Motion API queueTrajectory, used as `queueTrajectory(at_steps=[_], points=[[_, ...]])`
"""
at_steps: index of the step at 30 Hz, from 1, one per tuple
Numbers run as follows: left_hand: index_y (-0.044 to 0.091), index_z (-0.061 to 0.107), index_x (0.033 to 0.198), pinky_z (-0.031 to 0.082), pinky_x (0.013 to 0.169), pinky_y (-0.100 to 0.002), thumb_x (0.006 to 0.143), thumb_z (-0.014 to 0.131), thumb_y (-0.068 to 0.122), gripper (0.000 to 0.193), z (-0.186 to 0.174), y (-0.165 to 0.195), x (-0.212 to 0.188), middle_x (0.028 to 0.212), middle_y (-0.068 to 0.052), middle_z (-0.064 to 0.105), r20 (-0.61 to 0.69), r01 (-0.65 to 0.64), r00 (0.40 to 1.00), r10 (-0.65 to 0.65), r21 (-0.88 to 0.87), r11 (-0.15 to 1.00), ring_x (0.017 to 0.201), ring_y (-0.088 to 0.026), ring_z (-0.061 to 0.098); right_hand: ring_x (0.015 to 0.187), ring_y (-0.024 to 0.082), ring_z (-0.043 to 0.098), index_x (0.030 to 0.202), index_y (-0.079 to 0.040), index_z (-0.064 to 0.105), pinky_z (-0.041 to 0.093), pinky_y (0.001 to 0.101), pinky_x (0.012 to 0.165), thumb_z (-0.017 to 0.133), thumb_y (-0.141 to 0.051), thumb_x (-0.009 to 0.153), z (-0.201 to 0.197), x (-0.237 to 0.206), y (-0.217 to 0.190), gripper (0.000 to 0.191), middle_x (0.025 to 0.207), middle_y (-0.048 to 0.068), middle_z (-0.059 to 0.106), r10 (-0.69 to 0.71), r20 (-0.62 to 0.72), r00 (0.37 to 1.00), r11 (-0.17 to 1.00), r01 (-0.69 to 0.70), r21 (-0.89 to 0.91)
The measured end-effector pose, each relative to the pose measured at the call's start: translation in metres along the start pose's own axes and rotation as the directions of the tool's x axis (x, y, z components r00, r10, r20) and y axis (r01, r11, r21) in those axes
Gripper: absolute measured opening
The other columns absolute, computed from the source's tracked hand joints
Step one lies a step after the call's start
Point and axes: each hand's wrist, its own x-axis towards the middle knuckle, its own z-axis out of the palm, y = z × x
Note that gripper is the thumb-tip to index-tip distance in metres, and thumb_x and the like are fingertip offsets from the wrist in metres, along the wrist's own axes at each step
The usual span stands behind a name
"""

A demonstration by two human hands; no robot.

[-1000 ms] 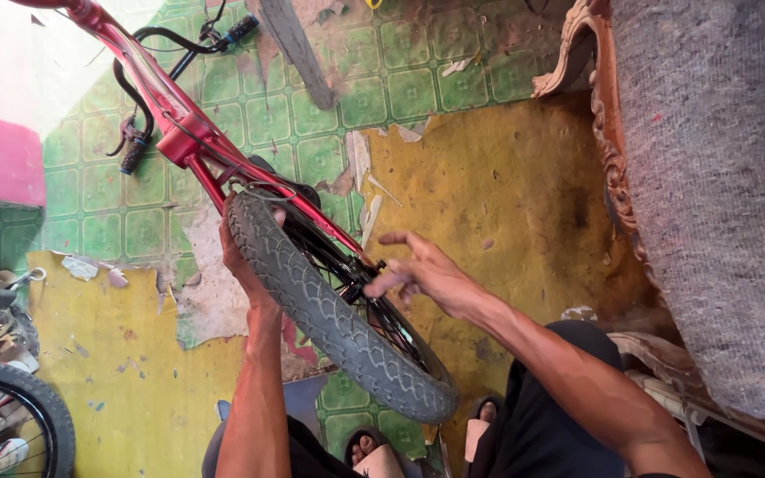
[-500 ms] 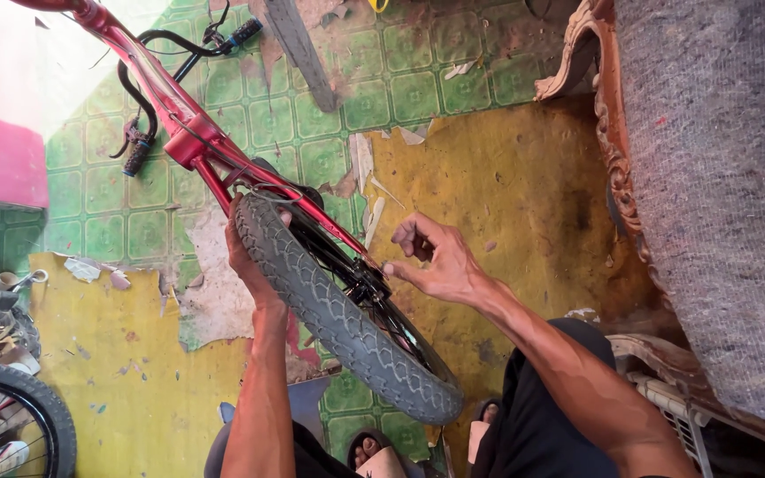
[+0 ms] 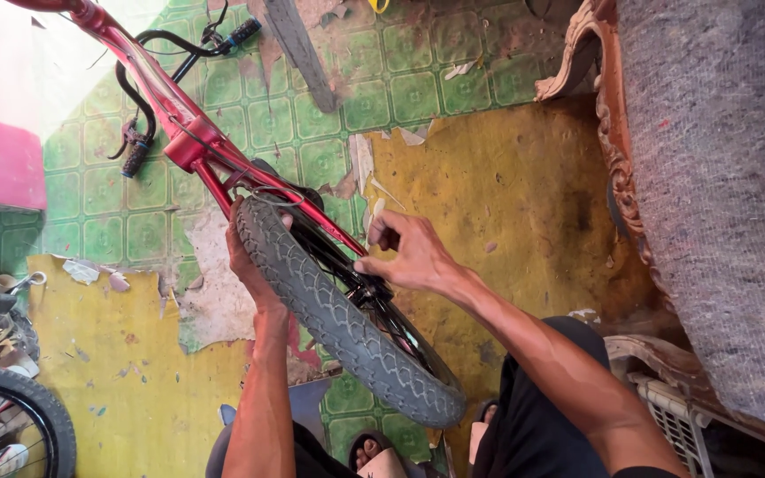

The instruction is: The person sits on the floor beside a small red bicycle and works on its rear wheel, threading the chain over the rear sprocket and aligning the wheel in the frame. They tighten the rear axle fasteners by hand and reposition the wheel while checking the chain fit.

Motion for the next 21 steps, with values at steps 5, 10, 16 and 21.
queueTrajectory(at_steps=[5, 10, 16, 21], points=[[0.004, 0.05, 0.151, 0.053, 0.097, -0.027, 0.092, 0.083, 0.007, 0.068, 0.0, -0.001, 0.008, 0.118, -0.006, 0.068, -0.007, 0.003, 1.0, -0.003, -0.004, 1.0, 0.106, -0.012, 0.066, 0.066, 0.012, 0.056, 0.084, -0.008, 0.061, 0.049, 0.0325, 0.06, 0.09, -0.028, 0.065, 0.013, 0.036, 0.0, 0.041, 0.073, 0.001, 0.061, 0.025, 0.024, 0.999, 0.999, -0.025, 0.037], [0.003, 0.05, 0.151, 0.053, 0.097, -0.027, 0.092, 0.083, 0.006, 0.068, -0.001, -0.003, 0.01, 0.118, -0.006, 0.067, -0.005, 0.013, 1.0, -0.013, -0.018, 1.0, 0.105, -0.012, 0.065, 0.067, 0.013, 0.059, 0.085, -0.007, 0.063, 0.05, 0.0318, 0.062, 0.09, -0.028, 0.063, 0.021, 0.052, 0.007, 0.041, 0.075, 0.002, 0.064, 0.062, 0.033, 0.998, 0.998, -0.063, 0.028], [0.003, 0.049, 0.151, 0.053, 0.096, -0.026, 0.093, 0.082, 0.007, 0.067, -0.003, -0.002, 0.012, 0.116, -0.005, 0.069, 0.003, 0.045, 0.999, -0.045, -0.048, 0.998, 0.104, -0.011, 0.066, 0.071, 0.014, 0.062, 0.089, -0.006, 0.067, 0.054, 0.0333, 0.067, 0.087, -0.026, 0.068, 0.031, 0.058, 0.008, 0.036, 0.079, 0.004, 0.067, 0.038, 0.023, 0.999, 0.999, -0.039, 0.031], [0.003, 0.049, 0.151, 0.053, 0.098, -0.027, 0.092, 0.083, 0.007, 0.068, -0.006, -0.001, 0.014, 0.118, -0.006, 0.067, -0.001, 0.009, 1.0, -0.009, -0.022, 1.0, 0.106, -0.012, 0.065, 0.076, 0.011, 0.065, 0.103, -0.01, 0.07, 0.057, 0.029, 0.07, 0.075, -0.021, 0.083, 0.027, 0.048, 0.019, 0.024, 0.089, 0.0, 0.07, 0.162, 0.088, 0.983, 0.972, -0.174, 0.158]])
